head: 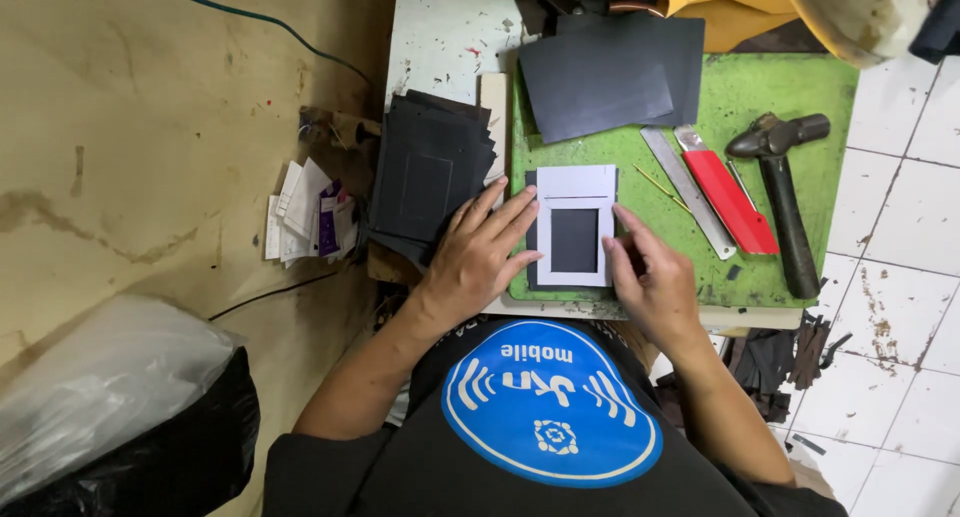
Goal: Measuring and cutting leather pieces using a ruler and utility knife on a workshop bench
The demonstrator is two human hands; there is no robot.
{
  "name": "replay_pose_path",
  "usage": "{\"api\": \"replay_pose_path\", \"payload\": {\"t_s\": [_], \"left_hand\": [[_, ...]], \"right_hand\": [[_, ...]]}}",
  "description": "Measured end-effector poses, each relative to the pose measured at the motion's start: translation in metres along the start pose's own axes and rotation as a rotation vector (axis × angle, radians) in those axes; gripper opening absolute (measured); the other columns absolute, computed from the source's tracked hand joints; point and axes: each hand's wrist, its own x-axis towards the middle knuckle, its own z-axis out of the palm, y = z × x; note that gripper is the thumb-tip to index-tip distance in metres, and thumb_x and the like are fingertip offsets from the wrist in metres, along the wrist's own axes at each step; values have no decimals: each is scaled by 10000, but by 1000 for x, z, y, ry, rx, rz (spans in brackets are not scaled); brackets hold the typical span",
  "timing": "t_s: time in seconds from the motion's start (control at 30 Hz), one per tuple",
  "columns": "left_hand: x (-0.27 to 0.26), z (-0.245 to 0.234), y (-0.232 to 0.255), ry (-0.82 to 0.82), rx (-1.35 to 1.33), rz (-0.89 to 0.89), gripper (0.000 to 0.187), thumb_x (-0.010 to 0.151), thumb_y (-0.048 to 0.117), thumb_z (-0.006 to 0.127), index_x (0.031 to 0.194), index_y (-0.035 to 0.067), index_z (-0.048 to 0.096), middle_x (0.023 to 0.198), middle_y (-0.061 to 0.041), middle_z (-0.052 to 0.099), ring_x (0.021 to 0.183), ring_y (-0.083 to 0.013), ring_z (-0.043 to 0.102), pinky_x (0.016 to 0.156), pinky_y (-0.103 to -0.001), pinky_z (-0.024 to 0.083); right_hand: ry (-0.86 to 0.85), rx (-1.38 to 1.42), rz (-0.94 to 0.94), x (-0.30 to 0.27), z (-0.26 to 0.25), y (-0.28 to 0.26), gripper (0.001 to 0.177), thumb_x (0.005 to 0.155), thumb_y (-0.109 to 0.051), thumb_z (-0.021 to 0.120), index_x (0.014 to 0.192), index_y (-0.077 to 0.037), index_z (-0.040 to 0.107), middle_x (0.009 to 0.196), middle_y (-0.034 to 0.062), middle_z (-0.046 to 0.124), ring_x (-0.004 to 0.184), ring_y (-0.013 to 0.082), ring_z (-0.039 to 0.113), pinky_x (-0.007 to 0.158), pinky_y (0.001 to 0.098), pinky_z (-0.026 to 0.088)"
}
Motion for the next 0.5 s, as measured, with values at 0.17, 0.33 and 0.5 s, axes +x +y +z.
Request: {"api": "replay_pose_path", "payload": {"t_s": [0.17, 0.33, 0.5], "left_hand": [[0, 0, -1, 4, 30, -7, 536, 992, 419, 674, 1397, 73, 624, 1492, -115, 565, 1407, -386, 495, 1089, -472, 440], [0, 1, 0, 8, 62, 2, 528, 1001, 428, 659, 1398, 82, 625, 1488, -112, 566, 1398, -376, 507, 1085, -461, 447], [1, 0, 2, -11, 68, -12, 532, 999, 429, 659, 1396, 76, 628, 1499, -114, 558, 1402, -385, 501, 1088, -468, 441]], "right_hand": [[-40, -66, -22, -1, 4, 7, 414, 971, -80, 717, 1379, -25, 677, 905, 155, 764, 822, 373, 728, 640, 465, 557], [-72, -57, -30, 2, 1, 3, 402, 970, -48, 693, 1367, 12, 671, 887, 168, 764, 788, 381, 724, 631, 472, 563], [-39, -129, -70, 0, 7, 7, 384, 982, -79, 696, 1357, 0, 677, 924, 171, 755, 834, 387, 724, 646, 474, 564]]}}
